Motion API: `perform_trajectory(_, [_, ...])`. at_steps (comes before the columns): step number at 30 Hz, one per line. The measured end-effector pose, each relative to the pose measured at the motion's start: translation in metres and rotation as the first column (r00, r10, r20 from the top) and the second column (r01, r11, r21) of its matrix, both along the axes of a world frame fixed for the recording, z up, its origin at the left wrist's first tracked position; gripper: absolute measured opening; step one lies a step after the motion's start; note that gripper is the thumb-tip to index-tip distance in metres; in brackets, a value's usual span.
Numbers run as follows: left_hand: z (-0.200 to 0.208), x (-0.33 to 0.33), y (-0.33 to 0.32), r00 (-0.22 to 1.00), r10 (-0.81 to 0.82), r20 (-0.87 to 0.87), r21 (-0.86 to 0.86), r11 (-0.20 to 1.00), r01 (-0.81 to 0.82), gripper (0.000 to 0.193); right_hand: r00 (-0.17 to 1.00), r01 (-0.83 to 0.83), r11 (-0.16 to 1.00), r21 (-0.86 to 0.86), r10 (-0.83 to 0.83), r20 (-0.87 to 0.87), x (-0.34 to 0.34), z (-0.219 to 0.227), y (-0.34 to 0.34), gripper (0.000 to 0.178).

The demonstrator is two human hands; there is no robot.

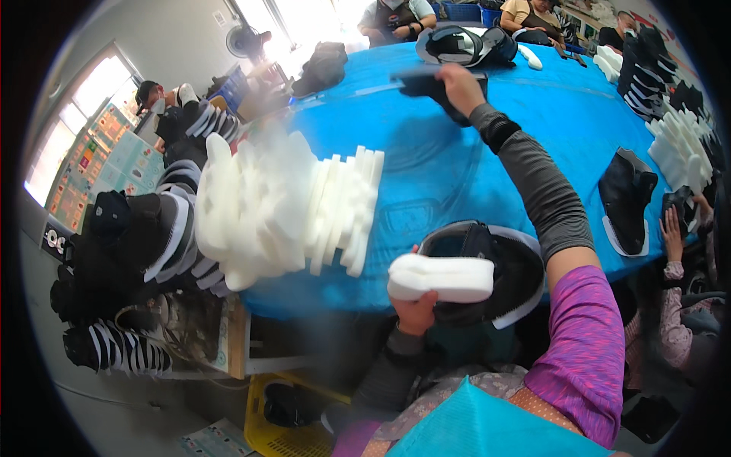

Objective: The person places a shoe component into a bin, picks up a piece of white foam padding, and inserts it into the interior of a black shoe upper at a workstation table.

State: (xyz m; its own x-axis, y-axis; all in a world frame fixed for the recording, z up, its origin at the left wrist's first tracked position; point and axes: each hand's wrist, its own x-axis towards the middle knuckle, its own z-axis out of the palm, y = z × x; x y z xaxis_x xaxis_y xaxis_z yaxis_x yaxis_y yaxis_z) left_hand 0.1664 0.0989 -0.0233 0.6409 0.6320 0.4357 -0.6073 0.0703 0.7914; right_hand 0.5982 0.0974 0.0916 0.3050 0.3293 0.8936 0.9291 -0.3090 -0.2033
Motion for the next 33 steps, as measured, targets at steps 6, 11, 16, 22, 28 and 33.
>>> perform_trajectory(6, [0.0,-0.003,0.007,0.999,-0.026,-0.027,0.013,1.0,0.027,0.075,0.283,-0.158,0.675,0.721,0.731,-0.622,-0.093,0.033,-0.045,0.034])
perform_trajectory(11, [0.012,-0.001,0.005,0.998,-0.036,-0.043,0.058,0.998,0.039,0.064,-0.05,0.127,0.493,0.861,0.87,-0.491,-0.168,-0.027,-0.088,0.039])
perform_trajectory(16, [0.022,0.004,0.004,0.999,-0.019,-0.047,0.131,0.991,0.025,0.056,-0.373,0.018,0.907,0.421,0.397,-0.839,-0.19,-0.071,-0.181,0.053])
perform_trajectory(22, [0.011,0.01,0.024,0.999,-0.031,-0.011,0.011,0.999,0.031,0.049,-0.012,-0.084,0.835,0.544,0.545,-0.839,-0.273,-0.027,-0.26,0.037])
perform_trajectory(28, [0.002,0.012,0.031,0.992,0.125,-0.035,0.216,0.97,-0.115,0.063,-0.156,-0.019,0.461,0.887,0.875,-0.458,-0.358,-0.019,-0.301,0.041])
perform_trajectory(33, [0.046,-0.005,0.02,0.937,0.205,-0.283,0.468,0.882,-0.052,0.064,-0.206,0.075,0.359,0.93,0.918,-0.338,-0.397,-0.054,-0.305,0.041])
